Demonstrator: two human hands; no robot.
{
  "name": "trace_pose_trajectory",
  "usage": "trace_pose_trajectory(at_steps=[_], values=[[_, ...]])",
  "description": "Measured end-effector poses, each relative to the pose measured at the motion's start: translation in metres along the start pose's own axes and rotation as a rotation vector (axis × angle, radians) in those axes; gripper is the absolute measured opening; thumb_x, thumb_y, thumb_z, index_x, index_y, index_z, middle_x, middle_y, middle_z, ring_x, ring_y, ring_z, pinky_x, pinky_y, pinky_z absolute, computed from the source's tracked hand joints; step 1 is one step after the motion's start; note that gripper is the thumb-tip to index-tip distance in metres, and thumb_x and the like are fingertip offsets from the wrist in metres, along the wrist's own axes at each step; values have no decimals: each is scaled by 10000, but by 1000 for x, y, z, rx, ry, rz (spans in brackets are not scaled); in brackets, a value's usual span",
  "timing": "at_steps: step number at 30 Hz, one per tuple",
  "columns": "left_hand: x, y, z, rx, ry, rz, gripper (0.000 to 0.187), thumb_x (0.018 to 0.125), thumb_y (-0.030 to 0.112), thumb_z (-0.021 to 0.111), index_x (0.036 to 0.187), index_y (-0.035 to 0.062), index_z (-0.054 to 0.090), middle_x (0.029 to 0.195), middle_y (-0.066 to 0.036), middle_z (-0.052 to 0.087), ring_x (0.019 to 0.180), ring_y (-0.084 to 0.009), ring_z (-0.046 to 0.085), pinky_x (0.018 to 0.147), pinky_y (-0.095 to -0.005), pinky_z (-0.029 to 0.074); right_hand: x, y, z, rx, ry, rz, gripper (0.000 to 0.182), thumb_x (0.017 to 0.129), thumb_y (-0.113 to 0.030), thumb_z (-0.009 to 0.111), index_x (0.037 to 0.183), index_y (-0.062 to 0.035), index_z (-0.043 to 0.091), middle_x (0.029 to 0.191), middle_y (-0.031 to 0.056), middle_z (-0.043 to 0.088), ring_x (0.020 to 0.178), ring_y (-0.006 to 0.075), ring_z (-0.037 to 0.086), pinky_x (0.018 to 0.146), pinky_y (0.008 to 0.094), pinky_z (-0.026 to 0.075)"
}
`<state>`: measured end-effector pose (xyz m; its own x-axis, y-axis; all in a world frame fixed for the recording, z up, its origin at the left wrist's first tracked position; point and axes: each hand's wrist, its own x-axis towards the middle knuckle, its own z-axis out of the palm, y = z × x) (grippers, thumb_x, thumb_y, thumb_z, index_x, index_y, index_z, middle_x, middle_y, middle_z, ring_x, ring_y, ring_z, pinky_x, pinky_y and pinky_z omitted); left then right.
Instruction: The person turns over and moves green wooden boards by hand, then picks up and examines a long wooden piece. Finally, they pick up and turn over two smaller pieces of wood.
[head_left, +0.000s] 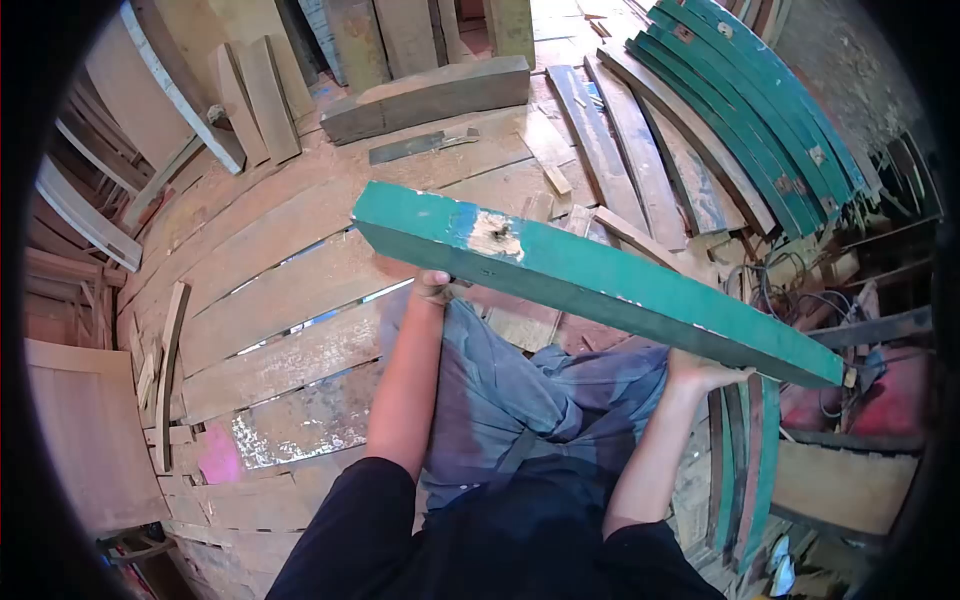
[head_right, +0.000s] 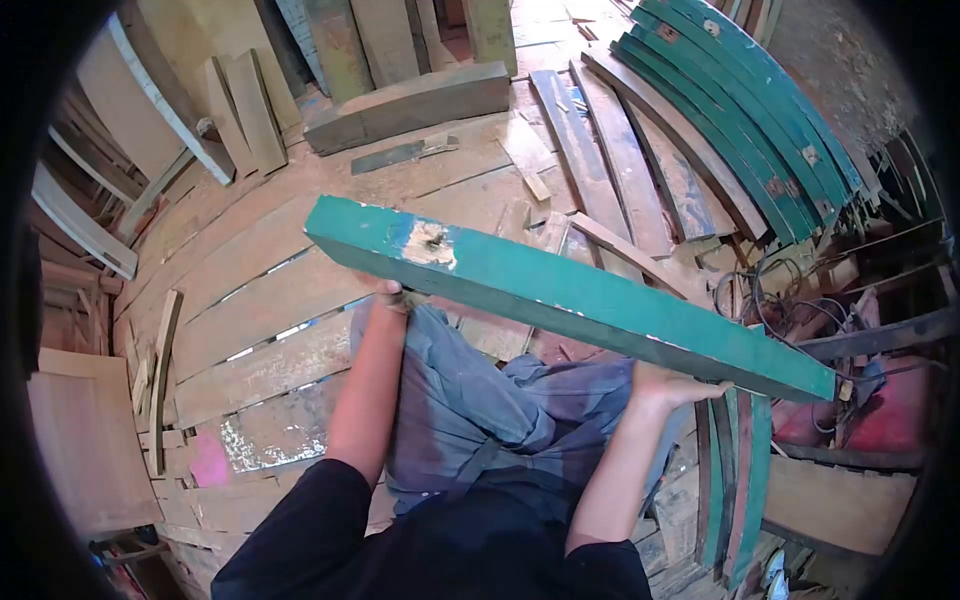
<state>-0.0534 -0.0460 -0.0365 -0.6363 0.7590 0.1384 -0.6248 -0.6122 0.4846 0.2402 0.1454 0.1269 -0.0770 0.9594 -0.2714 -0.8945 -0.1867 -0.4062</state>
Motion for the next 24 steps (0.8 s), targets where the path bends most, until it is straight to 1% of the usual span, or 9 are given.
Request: trace_pose_trajectory(at_steps=[1,2,10,13,16,19,21,22,24], values=[[-1,-1,3,-4,-3,9,823,682,406,792,1394,130,485,1374,-45,544,1264,-258,503,1056,-478,414,-1,-1,0,20,18,3,657,832,-600,495,1272,-124,605,1348,84,570,1269,304,499,1130,513,314],[-2,-1,5,-6,-4,14,824,685,413,792,1395,130,484,1377,-45,543,1265,-258,502,1057,-480,413,2,-2,-7,-16,5,14,738,814,-698,484,1325,-172,563,1392,59,519,1290,288,462,1091,551,335],[-5,12,-6,8,-86,29,831,709,469,789,1406,135,482,1399,-42,531,1274,-256,500,1067,-494,402,7,-2,-19,25,-128,11,860,825,-813,380,1395,-181,502,1433,47,482,1329,275,413,1122,516,296],[-1,19,-17,-11,13,50,832,728,508,777,1411,137,480,1417,-38,520,1288,-254,489,1076,-489,392,-3,2,-15,73,-206,15,745,894,-695,485,1405,-154,477,1396,28,514,1288,250,459,1106,479,332],[8,17,-6,13,226,70,803,781,556,728,1416,135,476,1441,-35,500,1316,-246,461,1097,-459,366,5,11,-28,-195,-302,84,606,920,-448,652,1387,-116,456,1328,40,550,1208,218,529,1042,416,414],[14,19,23,152,339,108,757,846,571,653,1428,131,452,1448,-49,478,1337,-245,428,1118,-454,335,13,21,-37,-433,-345,83,531,917,-277,691,1373,-147,453,1300,64,551,1153,251,576,876,451,531],[19,18,17,229,403,152,777,864,612,604,1451,140,411,1461,-61,450,1357,-256,396,1120,-492,316,13,24,-35,-402,-261,137,519,910,-240,694,1356,-135,450,1270,74,558,1157,256,571,871,464,540],[19,17,23,211,380,154,762,886,614,575,1456,138,404,1466,-62,443,1375,-260,371,1142,-482,289,13,25,-33,-384,-222,166,514,907,-221,695,1348,-129,448,1256,79,561,1159,258,568,869,470,545],[13,13,34,212,377,196,709,911,623,534,1412,128,455,1422,-62,482,1326,-244,427,1114,-442,332,15,26,-38,-306,-162,190,518,893,-239,705,1334,-123,459,1256,86,563,1161,264,565,911,484,528]])
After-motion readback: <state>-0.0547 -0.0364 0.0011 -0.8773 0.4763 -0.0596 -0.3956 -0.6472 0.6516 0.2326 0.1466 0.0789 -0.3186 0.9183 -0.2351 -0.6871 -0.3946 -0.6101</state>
